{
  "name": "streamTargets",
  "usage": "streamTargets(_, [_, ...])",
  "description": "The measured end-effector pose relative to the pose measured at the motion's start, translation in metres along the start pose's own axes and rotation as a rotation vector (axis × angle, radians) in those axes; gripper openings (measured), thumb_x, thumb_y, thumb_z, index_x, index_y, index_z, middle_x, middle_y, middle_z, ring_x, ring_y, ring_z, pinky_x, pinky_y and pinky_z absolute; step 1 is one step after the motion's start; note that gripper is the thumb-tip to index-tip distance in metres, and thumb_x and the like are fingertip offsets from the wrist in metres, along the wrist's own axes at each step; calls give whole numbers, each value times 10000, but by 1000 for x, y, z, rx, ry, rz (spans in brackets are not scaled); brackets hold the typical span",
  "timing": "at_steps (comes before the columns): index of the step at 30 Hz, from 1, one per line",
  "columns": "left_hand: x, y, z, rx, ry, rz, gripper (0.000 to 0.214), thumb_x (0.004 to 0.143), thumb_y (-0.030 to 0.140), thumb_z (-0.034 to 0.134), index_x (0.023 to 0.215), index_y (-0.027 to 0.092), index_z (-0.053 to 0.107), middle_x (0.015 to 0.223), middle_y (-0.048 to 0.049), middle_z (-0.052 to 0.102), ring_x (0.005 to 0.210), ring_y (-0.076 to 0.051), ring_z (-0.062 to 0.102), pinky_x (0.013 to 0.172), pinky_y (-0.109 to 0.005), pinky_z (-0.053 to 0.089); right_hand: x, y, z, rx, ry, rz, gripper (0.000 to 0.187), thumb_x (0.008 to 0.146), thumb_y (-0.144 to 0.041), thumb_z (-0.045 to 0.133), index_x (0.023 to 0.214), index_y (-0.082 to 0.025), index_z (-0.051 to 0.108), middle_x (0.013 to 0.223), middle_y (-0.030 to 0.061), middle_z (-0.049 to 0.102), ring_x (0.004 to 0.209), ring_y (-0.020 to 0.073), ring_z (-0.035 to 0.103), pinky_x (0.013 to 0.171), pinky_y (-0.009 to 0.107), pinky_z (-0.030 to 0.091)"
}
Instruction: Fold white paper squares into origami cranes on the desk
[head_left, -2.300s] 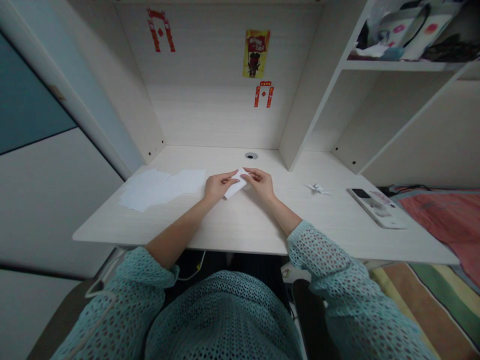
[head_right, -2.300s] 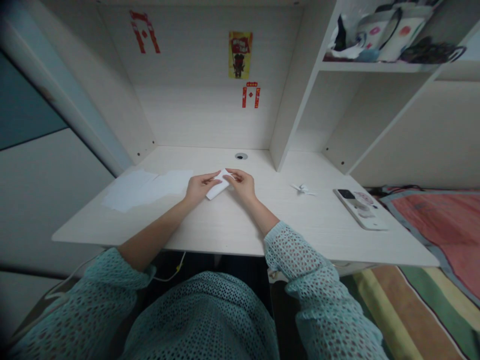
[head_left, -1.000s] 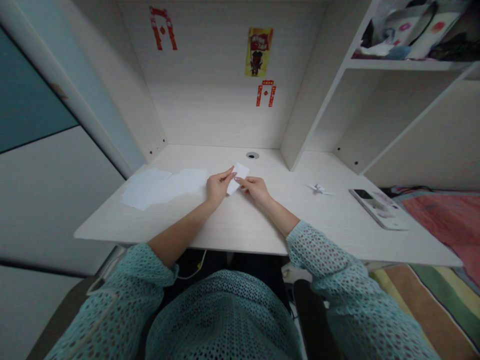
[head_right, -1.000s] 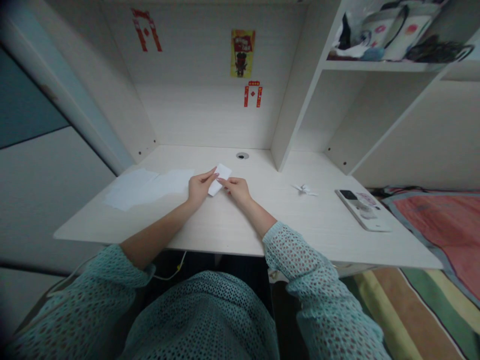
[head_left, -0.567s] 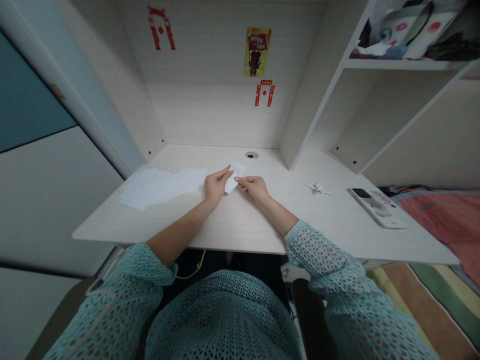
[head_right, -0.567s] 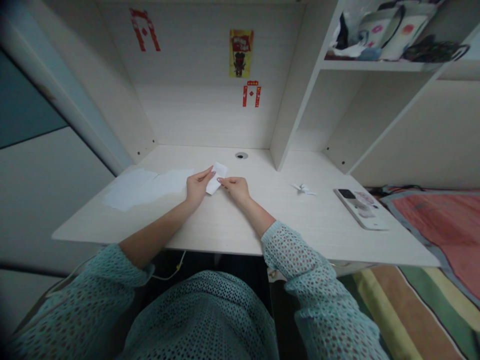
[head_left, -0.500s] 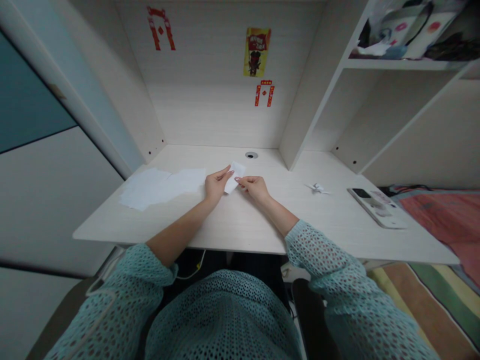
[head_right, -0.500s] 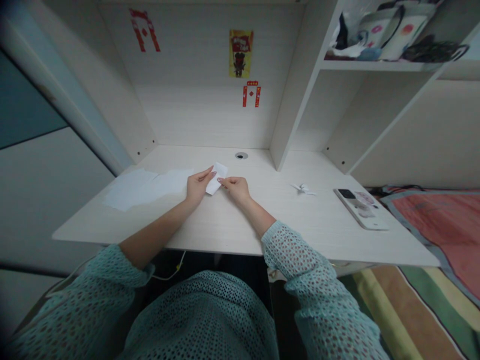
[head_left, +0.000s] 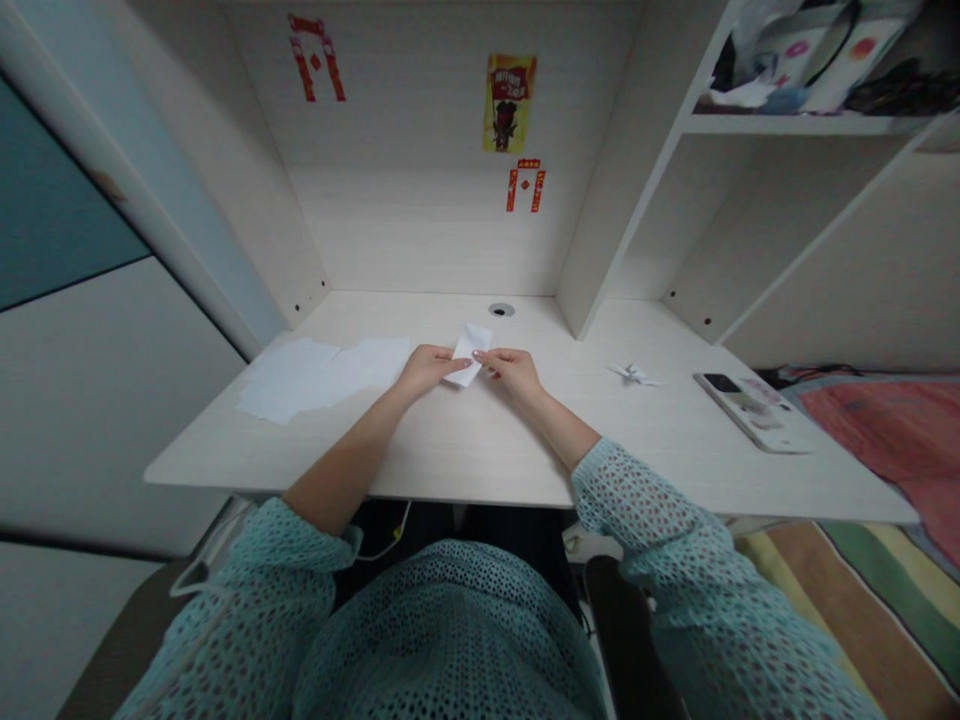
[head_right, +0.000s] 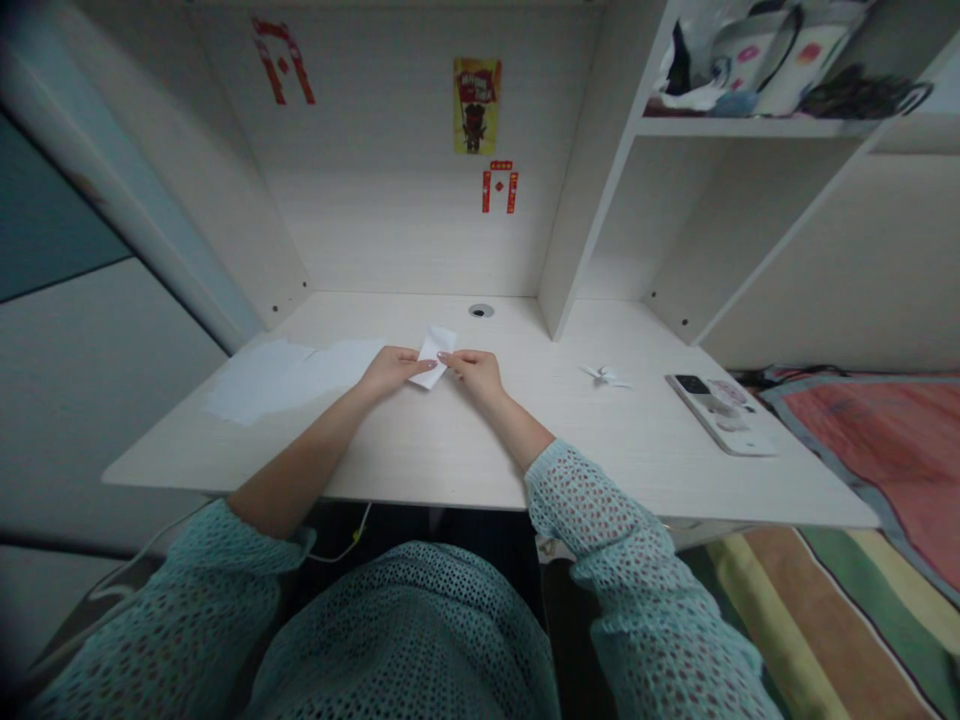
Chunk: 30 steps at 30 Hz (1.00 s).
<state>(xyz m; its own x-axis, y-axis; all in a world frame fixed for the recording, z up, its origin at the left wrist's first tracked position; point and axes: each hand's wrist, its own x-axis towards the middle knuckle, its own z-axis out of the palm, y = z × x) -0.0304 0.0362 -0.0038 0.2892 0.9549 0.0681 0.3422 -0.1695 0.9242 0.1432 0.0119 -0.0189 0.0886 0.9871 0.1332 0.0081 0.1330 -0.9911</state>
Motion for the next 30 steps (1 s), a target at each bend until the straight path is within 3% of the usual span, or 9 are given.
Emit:
streamTargets(8, [2, -4, -1, 77, -45, 22, 416, 607, 501, 706, 777, 123, 725, 712, -80, 695, 558, -135, 565, 487, -218, 336, 6, -3, -13, -42, -91, 52, 364, 505, -489, 774, 617, -158, 671, 572, 13, 601, 534, 97, 467, 512, 240, 340])
streamTargets(13, [3, -5, 0, 74, -56, 11, 391, 595, 475, 717, 763, 121, 725, 697, -88, 692, 536, -132, 557, 470, -219, 331, 9, -4, -18, -14, -107, 99, 442, 580, -594, 685, 557, -154, 643, 557, 36, 604, 527, 109, 490, 503, 248, 347])
streamTargets(22, [0, -3, 0, 78, -72, -11, 401, 590, 492, 716, 739, 119, 728, 631, -80, 671, 472, -120, 506, 439, -222, 279, 12, -2, -19, -74, 29, -54, 366, 543, -501, 746, 650, -154, 698, 580, 32, 630, 499, 101, 467, 496, 254, 344])
streamTargets(30, [3, -7, 0, 32, -99, -32, 374, 583, 469, 722, 726, 123, 726, 644, -79, 677, 484, -114, 508, 437, -214, 277, 15, 0, -23, 9, 51, 11, 391, 549, -547, 720, 597, -163, 659, 608, 41, 640, 538, 118, 516, 492, 246, 365])
